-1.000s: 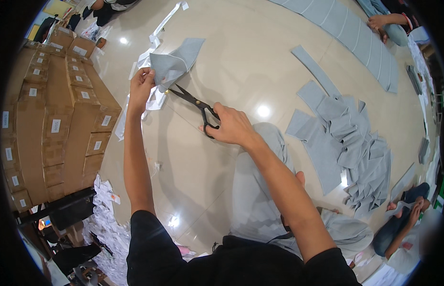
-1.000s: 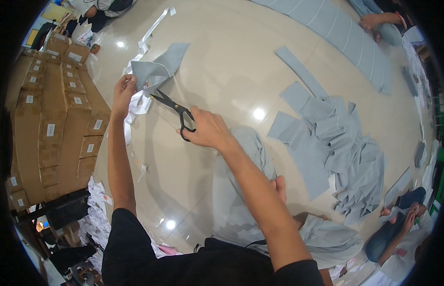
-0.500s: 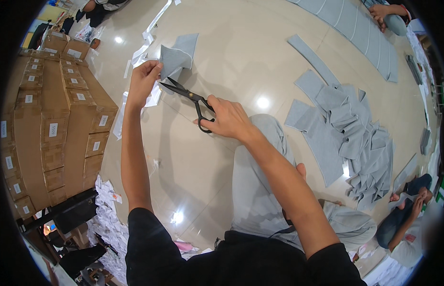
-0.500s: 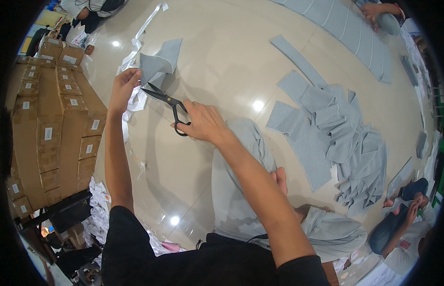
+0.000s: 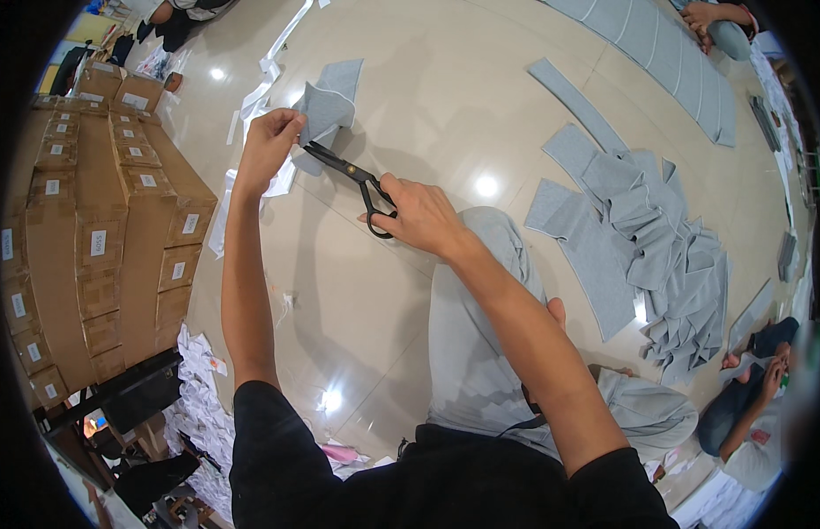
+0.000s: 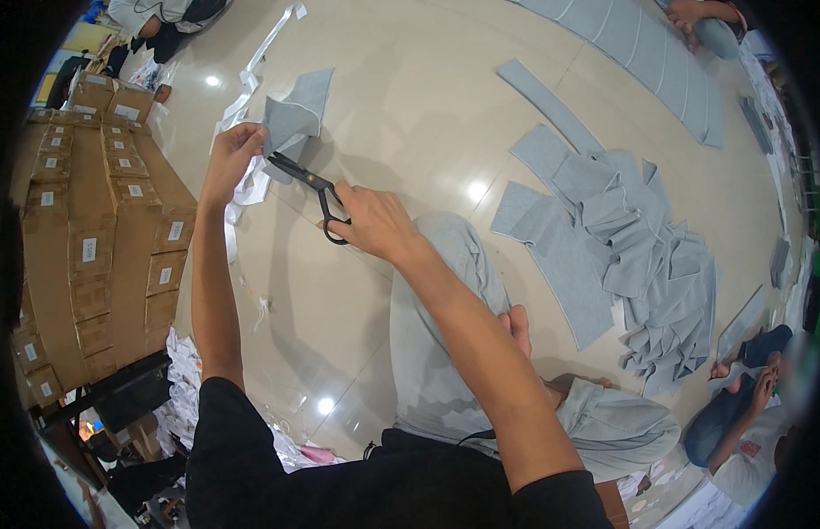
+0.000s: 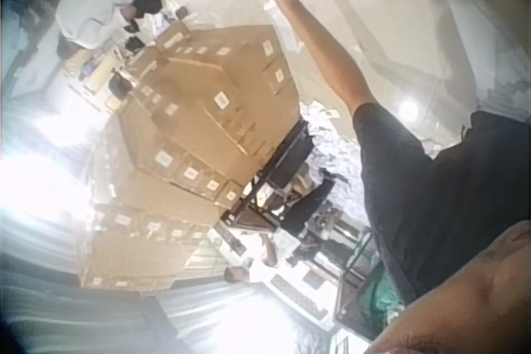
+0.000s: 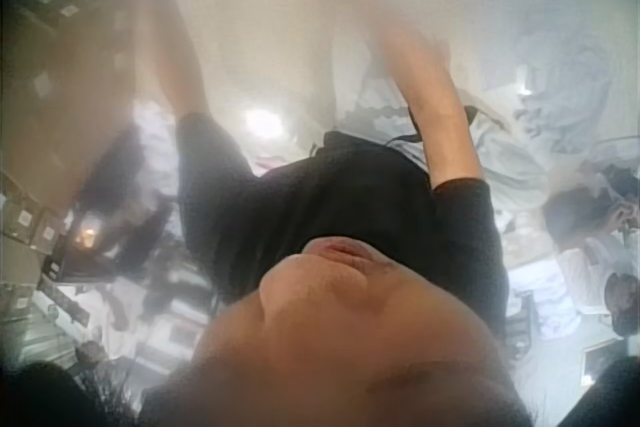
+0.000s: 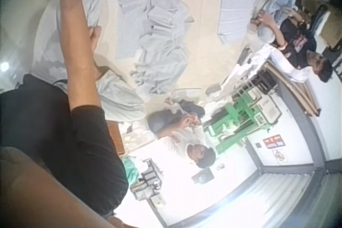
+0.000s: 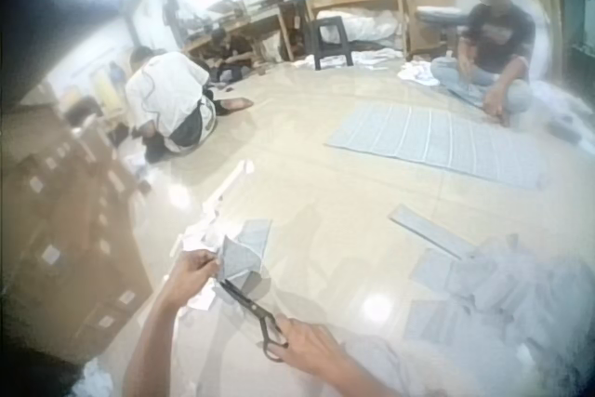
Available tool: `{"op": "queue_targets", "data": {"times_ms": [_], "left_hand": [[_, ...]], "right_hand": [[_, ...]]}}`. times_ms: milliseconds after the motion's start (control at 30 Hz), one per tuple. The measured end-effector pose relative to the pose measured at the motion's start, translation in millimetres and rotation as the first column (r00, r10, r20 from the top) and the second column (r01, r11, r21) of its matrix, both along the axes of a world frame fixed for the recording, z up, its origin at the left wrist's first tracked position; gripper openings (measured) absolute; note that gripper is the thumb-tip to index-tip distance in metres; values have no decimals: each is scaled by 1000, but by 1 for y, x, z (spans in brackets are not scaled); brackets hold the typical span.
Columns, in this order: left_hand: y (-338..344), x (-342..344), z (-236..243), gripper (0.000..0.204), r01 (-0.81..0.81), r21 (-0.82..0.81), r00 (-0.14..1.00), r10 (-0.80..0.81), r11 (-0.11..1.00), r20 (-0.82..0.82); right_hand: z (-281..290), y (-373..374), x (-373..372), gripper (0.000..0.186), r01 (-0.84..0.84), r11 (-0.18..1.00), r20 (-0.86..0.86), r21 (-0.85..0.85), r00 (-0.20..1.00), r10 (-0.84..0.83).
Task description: The person sits on the floor and uses scissors to cut a large piece of light gray fabric into smaller rectangular strips. They repeatedly pick up sections of the fabric, cut them, and place the resulting pieces into a pile on the floor.
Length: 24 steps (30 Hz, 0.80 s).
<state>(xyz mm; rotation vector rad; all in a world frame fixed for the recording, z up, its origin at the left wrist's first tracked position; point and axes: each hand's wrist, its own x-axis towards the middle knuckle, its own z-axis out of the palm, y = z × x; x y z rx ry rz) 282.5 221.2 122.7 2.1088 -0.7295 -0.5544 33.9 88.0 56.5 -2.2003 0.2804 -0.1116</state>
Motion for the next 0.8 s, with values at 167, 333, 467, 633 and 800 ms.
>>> {"op": "queue_targets", "data": {"times_ms": [167,333,467,633,800], "left_hand": [[-1,3,-4,33,9,17,1000,-9,1000,7],[-12,3,-2,31,-27,-17,999,27,999,23],[-26,24,6,29,-49,-92,997,54,995,52],[-93,48,59,27,-6,-183,985,37,983,169],[-135,-70,89,19,257,-338,960,-198,905,199]], "right_hand": [[-5,1,0,50,1,1000,31,1,1000,-1],[1,-2,-2,47,35,999,8,36,999,-35],[30,-1,-27,44,167,962,-174,218,976,-130],[72,3,-121,27,382,823,-258,420,920,-296],[61,-5,-276,10,605,503,-217,617,745,-631]]}}
